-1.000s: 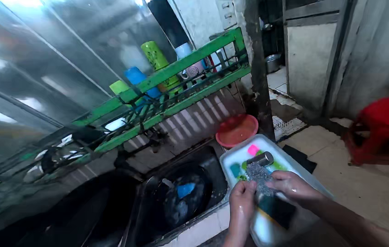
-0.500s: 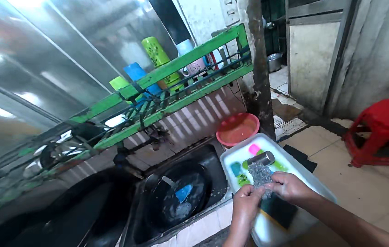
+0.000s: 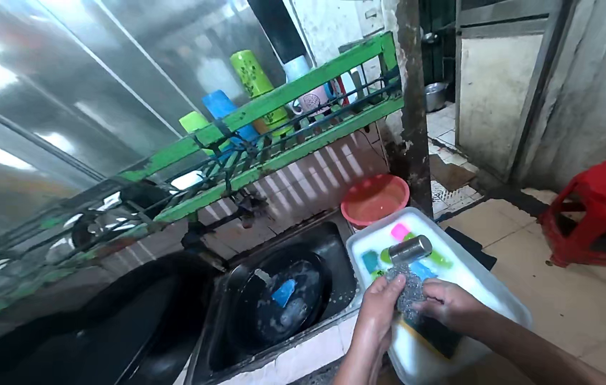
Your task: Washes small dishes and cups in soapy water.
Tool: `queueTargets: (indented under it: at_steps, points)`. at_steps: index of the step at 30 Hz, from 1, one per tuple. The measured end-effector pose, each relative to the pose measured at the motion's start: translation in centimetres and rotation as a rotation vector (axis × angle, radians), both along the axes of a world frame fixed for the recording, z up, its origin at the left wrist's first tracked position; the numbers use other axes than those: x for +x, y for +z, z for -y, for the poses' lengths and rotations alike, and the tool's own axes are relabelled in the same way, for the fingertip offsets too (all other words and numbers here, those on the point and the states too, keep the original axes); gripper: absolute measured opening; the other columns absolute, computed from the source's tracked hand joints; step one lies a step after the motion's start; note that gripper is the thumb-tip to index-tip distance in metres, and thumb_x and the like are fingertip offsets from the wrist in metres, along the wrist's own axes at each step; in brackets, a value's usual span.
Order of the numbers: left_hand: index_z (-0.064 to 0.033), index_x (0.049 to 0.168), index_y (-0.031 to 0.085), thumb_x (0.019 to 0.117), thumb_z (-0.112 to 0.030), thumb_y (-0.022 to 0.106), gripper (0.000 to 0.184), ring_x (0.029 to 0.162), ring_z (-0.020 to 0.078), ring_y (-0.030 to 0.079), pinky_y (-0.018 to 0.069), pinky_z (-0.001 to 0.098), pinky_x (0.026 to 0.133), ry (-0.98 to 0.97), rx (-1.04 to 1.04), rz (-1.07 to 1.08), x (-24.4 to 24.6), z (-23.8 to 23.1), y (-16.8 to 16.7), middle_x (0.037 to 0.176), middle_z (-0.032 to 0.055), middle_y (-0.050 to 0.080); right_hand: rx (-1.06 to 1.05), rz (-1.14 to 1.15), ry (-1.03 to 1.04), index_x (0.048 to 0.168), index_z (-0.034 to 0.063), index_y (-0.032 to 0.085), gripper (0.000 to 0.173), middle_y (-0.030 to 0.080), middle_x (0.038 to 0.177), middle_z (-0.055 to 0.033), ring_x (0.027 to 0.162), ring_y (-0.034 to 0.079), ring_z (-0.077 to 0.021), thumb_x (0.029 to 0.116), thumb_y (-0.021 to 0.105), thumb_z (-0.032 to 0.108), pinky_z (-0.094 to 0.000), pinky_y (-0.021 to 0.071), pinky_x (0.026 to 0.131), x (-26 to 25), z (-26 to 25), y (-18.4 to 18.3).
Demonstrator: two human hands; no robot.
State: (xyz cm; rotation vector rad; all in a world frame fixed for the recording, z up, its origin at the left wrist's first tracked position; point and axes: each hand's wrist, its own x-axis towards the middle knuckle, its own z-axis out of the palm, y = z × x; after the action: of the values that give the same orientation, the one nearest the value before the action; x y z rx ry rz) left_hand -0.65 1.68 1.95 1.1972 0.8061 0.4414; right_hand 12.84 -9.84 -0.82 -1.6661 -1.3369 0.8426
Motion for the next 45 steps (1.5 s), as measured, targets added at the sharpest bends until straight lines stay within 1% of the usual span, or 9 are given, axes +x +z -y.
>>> queueTargets:
  at_steps: [4, 12, 19, 24, 28, 36, 39, 41, 45]
  points:
    - [0.0028, 0.096, 0.068, 0.1019, -0.018, 0.063, 0.022, 0.075, 0.0146, 0.070, 0.0595, 0.0330, 0.074, 0.020, 0.234, -0.159, -0.3, -0.2, -0.1, 0.082, 0.0099, 0.071, -0.057, -0.087, 0.029, 0.116, -0.0054, 0.067, 0.039, 0.064, 0.117, -0.0190, 0.101, 0.060, -0.0212, 0.1008, 0.061, 0.030, -0.0366, 0.0491, 0.090, 0.9, 0.1, 0.9]
    - [0.0049, 0.100, 0.072, 0.1079, -0.032, 0.043, 0.047, 0.098, 0.0285, 0.069, 0.0538, 0.0465, 0.094, -0.101, 1.025, -0.305, -1.3, 1.0, -0.8, 0.097, 0.0179, 0.070, -0.169, -0.258, -0.080, 0.100, 0.0000, 0.068, 0.024, 0.063, 0.089, -0.0060, 0.081, 0.058, -0.0099, 0.1024, 0.061, 0.022, -0.0315, 0.0486, 0.078, 0.4, -0.3, 2.1]
    - [-0.0004, 0.086, 0.070, 0.1037, -0.026, 0.055, 0.035, 0.084, 0.0148, 0.062, 0.0513, 0.0354, 0.081, -0.031, 0.667, -0.271, -1.7, -0.1, -1.4, 0.085, 0.0079, 0.065, -0.222, -0.275, -0.115, 0.088, 0.0036, 0.063, 0.022, 0.054, 0.077, 0.0005, 0.069, 0.051, -0.0064, 0.1021, 0.060, 0.021, -0.0272, 0.0439, 0.069, -0.1, 0.5, 2.0]
    - [0.0019, 0.108, 0.067, 0.1061, -0.037, 0.048, 0.044, 0.093, 0.0148, 0.067, 0.0550, 0.0365, 0.089, -0.187, 0.449, -0.221, -1.9, 0.5, -2.0, 0.099, 0.0111, 0.069, -0.216, -0.412, -0.202, 0.099, 0.0032, 0.064, 0.018, 0.056, 0.075, 0.0023, 0.064, 0.050, -0.0037, 0.1044, 0.058, 0.020, -0.0225, 0.0436, 0.063, -0.7, -0.2, 1.6]
    - [-0.0003, 0.089, 0.065, 0.1042, -0.028, 0.056, 0.033, 0.074, 0.0121, 0.064, 0.0551, 0.0334, 0.073, -0.056, 0.381, -0.202, -2.4, 1.0, -2.3, 0.079, 0.0059, 0.065, -0.243, -0.342, -0.173, 0.097, 0.0033, 0.064, 0.022, 0.054, 0.076, 0.0018, 0.066, 0.050, -0.0047, 0.1048, 0.058, 0.023, -0.0242, 0.0434, 0.065, -1.0, -0.2, 1.9]
    - [-0.0023, 0.082, 0.066, 0.1018, -0.023, 0.059, 0.029, 0.078, 0.0111, 0.063, 0.0540, 0.0332, 0.078, -0.002, 0.386, -0.182, -3.8, 0.1, -2.5, 0.080, 0.0047, 0.064, -0.227, -0.225, -0.065, 0.088, 0.0042, 0.063, 0.027, 0.052, 0.072, 0.0013, 0.065, 0.049, -0.0064, 0.1017, 0.060, 0.027, -0.0278, 0.0426, 0.065, -0.9, 0.6, 1.1]
    - [0.0007, 0.093, 0.068, 0.1048, -0.026, 0.057, 0.032, 0.081, 0.0166, 0.065, 0.0549, 0.0390, 0.079, 0.076, 0.480, -0.278, -3.9, -0.5, -1.5, 0.084, 0.0096, 0.067, -0.231, -0.209, -0.045, 0.107, 0.0019, 0.067, 0.031, 0.060, 0.089, -0.0059, 0.077, 0.055, -0.0118, 0.1062, 0.056, 0.031, -0.0317, 0.0469, 0.074, -1.3, -0.6, 1.3]
    - [-0.0011, 0.097, 0.069, 0.1063, -0.031, 0.054, 0.034, 0.077, 0.0176, 0.065, 0.0551, 0.0398, 0.076, 0.127, 0.594, -0.356, -4.3, -1.7, -0.8, 0.082, 0.0093, 0.067, -0.223, -0.072, 0.031, 0.128, 0.0042, 0.066, 0.040, 0.065, 0.122, -0.0145, 0.108, 0.062, -0.0226, 0.1064, 0.054, 0.036, -0.0413, 0.0497, 0.097, -1.2, -1.1, 1.2]
    - [-0.0034, 0.105, 0.069, 0.1050, -0.027, 0.059, 0.026, 0.078, 0.0156, 0.068, 0.0572, 0.0367, 0.076, 0.200, 0.603, -0.383, -5.2, -2.7, -0.7, 0.085, 0.0084, 0.069, -0.447, 0.506, 0.188, 0.142, 0.0000, 0.054, 0.068, 0.052, 0.144, -0.0234, 0.135, 0.047, -0.0445, 0.0935, 0.071, 0.045, -0.0617, 0.0452, 0.104, -2.9, -1.6, -0.5]
